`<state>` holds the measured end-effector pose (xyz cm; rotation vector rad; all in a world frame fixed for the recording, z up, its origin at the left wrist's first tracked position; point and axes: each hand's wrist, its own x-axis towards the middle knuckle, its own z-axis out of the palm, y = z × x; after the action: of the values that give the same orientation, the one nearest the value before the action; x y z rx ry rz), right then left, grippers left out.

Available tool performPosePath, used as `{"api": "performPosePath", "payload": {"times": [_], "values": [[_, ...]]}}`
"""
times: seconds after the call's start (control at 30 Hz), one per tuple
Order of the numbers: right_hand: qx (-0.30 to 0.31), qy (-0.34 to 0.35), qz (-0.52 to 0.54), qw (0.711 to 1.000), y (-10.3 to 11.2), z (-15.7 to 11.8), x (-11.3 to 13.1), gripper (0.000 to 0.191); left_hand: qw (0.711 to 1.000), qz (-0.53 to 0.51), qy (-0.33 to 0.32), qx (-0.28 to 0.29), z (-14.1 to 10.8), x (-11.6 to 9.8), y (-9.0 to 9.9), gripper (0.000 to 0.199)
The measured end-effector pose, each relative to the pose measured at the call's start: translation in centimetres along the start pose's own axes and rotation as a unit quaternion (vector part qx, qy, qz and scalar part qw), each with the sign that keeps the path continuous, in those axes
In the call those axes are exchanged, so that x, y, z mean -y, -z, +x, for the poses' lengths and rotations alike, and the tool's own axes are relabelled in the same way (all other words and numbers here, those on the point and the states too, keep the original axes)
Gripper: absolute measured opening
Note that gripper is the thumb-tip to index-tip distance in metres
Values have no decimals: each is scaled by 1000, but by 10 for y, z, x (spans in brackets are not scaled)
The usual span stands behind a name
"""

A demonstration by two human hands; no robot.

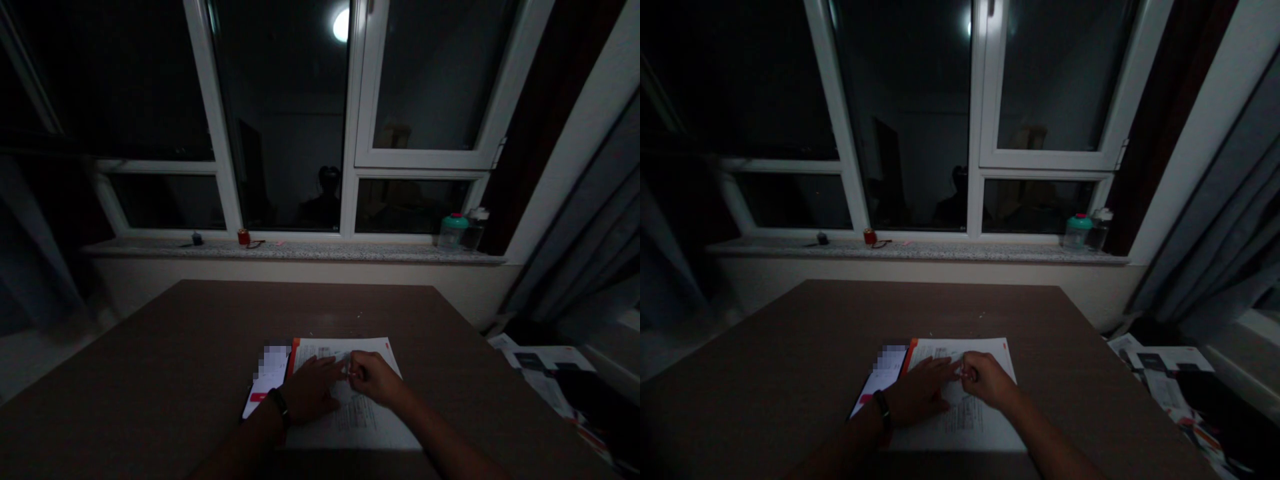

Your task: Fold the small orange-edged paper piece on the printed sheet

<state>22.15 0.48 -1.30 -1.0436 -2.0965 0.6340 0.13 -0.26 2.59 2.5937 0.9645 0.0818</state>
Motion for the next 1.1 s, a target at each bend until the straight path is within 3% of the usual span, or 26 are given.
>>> {"api": "performPosePath", "payload": {"times": [0.17, 0.4, 0.57, 0.9, 1.1], "values": [[-25, -1, -8, 1000, -1, 5, -3, 18, 1000, 10, -2, -5, 0, 1, 0, 60], [32, 14, 36, 999, -1, -6, -4, 19, 1000, 1, -5, -14, 0, 1, -1, 74], [56, 28, 47, 997, 2, -10, 4, 20, 1000, 14, -8, -17, 0, 1, -2, 64], [-34, 8, -35, 999, 2, 5, -4, 17, 999, 13, -19, -22, 2, 9, -8, 57], [-3, 56, -21, 998, 4, 1, -1, 18, 999, 7, -16, -29, 0, 3, -3, 58]]}}
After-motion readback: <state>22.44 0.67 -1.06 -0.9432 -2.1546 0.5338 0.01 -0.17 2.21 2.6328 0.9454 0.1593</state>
